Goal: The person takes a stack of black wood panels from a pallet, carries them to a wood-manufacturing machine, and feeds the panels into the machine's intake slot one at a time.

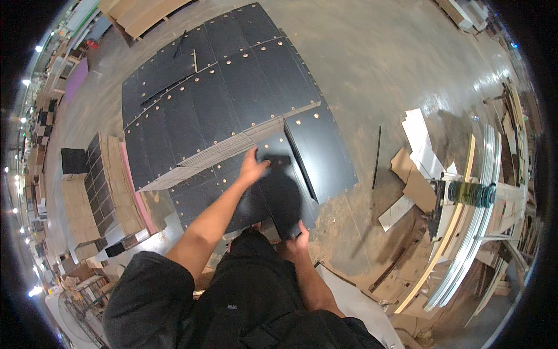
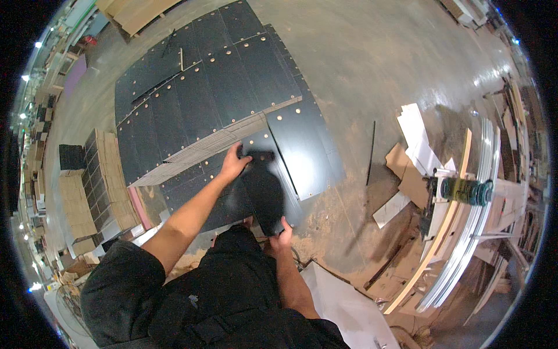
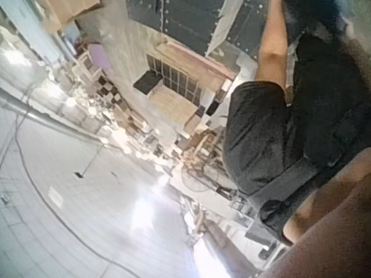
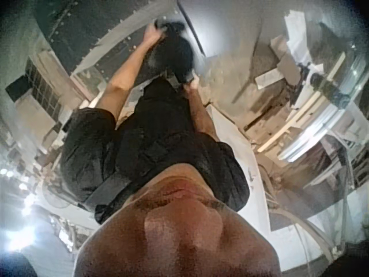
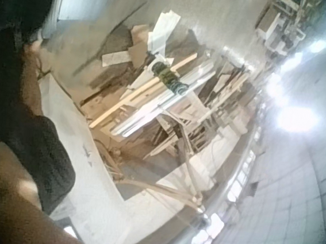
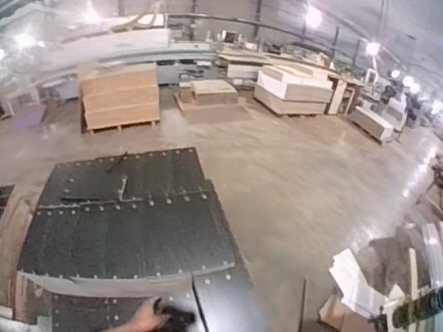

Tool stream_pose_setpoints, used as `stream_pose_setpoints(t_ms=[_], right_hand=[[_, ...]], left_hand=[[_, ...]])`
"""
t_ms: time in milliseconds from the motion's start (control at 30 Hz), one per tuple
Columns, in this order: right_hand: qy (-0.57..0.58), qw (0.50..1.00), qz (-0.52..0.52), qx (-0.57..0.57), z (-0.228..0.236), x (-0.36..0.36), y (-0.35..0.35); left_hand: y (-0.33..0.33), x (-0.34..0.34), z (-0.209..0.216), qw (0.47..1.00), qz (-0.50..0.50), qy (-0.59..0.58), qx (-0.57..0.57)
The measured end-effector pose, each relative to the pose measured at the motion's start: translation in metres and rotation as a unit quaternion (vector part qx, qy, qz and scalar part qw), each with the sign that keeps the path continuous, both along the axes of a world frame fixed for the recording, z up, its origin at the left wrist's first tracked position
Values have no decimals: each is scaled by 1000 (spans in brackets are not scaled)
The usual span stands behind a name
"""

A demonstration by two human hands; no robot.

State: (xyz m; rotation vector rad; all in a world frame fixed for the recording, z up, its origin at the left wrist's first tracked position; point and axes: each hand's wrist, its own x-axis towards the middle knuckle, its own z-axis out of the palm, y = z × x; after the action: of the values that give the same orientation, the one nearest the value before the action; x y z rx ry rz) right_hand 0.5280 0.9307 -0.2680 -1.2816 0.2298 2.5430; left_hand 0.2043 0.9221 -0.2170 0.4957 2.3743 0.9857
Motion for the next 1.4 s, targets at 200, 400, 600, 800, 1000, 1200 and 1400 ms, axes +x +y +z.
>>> stream_pose_setpoints(t_ms=[200, 400, 600, 800, 1000, 1200, 1400], right_hand=[[-13, 996, 77, 43, 34, -60, 34], [-30, 989, 146, 22, 38, -76, 54], [-12, 989, 139, 58, 45, -85, 67], [-15, 987, 152, 39, 38, -63, 79], [-168, 950, 186, 186, -14, 39, 139], [-193, 872, 287, 346, 17, 15, 292], [-45, 791, 529, 305, 30, -81, 342]], left_hand=[[-44, 49, -27, 957, 153, -246, 32], [-17, 79, -59, 769, 301, -527, 201], [-1, 72, -42, 750, 288, -535, 261], [-2, 67, -25, 750, 293, -537, 252], [-14, 111, -36, 804, 271, -510, 144], [-7, 125, -19, 808, 294, -497, 114], [1, 115, -2, 801, 305, -495, 140]])
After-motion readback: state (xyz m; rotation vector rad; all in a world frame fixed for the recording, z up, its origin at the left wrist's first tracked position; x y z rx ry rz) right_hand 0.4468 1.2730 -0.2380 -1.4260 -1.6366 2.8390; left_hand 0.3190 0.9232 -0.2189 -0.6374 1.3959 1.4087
